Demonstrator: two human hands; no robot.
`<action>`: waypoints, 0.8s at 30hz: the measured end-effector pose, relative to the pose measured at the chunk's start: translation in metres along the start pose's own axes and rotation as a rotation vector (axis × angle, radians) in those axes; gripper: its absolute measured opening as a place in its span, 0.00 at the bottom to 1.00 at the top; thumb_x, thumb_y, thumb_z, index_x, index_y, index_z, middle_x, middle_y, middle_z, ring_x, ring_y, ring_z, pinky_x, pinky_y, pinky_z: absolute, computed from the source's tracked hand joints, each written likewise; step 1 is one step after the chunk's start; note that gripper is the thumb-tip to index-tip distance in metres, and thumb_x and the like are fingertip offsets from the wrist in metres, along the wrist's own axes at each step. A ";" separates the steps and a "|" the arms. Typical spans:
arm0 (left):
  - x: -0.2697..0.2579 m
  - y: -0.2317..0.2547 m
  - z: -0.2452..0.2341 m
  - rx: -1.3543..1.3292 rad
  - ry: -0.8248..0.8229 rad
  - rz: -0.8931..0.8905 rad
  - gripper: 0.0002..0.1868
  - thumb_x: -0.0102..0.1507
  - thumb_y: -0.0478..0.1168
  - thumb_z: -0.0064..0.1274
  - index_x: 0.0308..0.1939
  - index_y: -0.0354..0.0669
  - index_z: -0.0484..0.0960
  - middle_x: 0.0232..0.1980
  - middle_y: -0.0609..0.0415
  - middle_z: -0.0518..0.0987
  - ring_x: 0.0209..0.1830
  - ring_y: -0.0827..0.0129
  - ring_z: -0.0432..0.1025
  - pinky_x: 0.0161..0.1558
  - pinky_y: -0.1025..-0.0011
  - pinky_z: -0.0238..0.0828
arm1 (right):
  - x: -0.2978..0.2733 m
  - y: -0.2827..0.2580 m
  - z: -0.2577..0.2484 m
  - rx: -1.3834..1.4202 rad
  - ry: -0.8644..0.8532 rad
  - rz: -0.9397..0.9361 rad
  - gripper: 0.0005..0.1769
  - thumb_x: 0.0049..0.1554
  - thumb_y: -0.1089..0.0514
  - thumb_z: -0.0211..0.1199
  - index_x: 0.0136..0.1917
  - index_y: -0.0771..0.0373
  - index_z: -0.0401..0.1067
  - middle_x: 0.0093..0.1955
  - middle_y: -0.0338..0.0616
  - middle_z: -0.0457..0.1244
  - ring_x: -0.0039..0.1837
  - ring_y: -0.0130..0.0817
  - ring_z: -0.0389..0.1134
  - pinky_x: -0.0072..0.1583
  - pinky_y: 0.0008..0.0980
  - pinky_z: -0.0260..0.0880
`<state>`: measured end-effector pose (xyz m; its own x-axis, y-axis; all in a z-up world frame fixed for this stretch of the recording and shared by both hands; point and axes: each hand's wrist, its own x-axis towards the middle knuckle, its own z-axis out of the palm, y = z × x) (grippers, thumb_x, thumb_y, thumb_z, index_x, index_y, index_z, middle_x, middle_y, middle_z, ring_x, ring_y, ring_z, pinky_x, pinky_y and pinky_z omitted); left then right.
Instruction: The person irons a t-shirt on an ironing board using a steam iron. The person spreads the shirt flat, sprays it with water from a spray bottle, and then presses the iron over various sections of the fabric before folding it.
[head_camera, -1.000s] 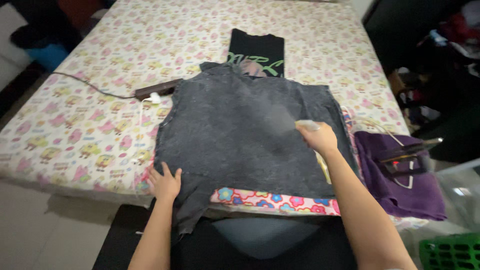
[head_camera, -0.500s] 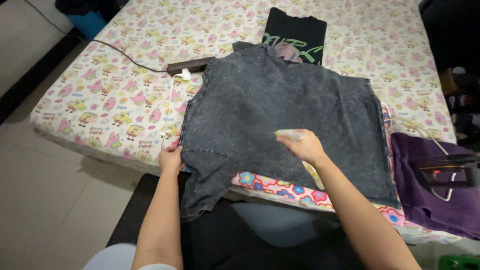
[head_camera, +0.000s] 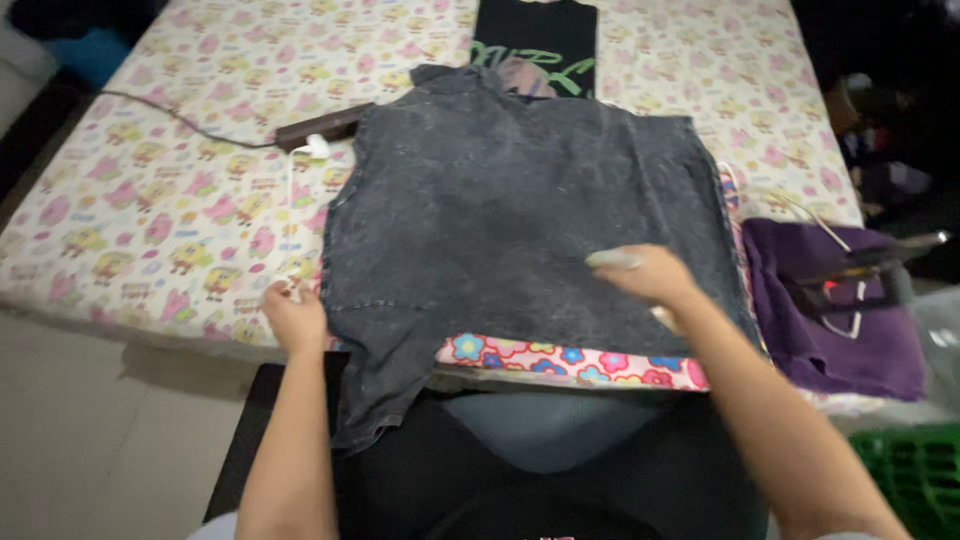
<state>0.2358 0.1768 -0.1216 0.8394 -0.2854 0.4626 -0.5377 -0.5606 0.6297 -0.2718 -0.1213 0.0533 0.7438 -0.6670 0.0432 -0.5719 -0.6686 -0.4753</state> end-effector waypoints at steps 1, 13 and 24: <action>0.005 0.002 -0.005 -0.033 0.003 0.058 0.18 0.67 0.41 0.58 0.56 0.35 0.72 0.53 0.39 0.75 0.53 0.41 0.72 0.54 0.51 0.69 | -0.018 0.022 -0.014 0.153 0.017 0.256 0.20 0.52 0.42 0.67 0.56 0.47 0.82 0.47 0.43 0.74 0.45 0.40 0.74 0.50 0.40 0.75; 0.012 0.086 0.018 -0.369 -0.172 0.061 0.15 0.69 0.35 0.55 0.58 0.33 0.73 0.50 0.42 0.79 0.45 0.58 0.75 0.48 0.64 0.73 | -0.103 0.106 -0.090 0.367 0.619 0.538 0.23 0.53 0.40 0.71 0.55 0.54 0.81 0.40 0.38 0.71 0.38 0.28 0.73 0.44 0.35 0.71; -0.009 0.062 -0.021 -0.497 -0.165 -0.133 0.17 0.71 0.41 0.51 0.59 0.35 0.71 0.45 0.46 0.79 0.40 0.60 0.77 0.43 0.65 0.75 | 0.032 -0.022 -0.052 0.231 0.489 0.369 0.22 0.52 0.40 0.71 0.52 0.55 0.82 0.41 0.46 0.72 0.45 0.41 0.75 0.49 0.40 0.73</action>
<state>0.1935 0.1609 -0.0735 0.8827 -0.3775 0.2799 -0.3651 -0.1759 0.9142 -0.2537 -0.1449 0.1110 0.2386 -0.9480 0.2105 -0.6299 -0.3160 -0.7095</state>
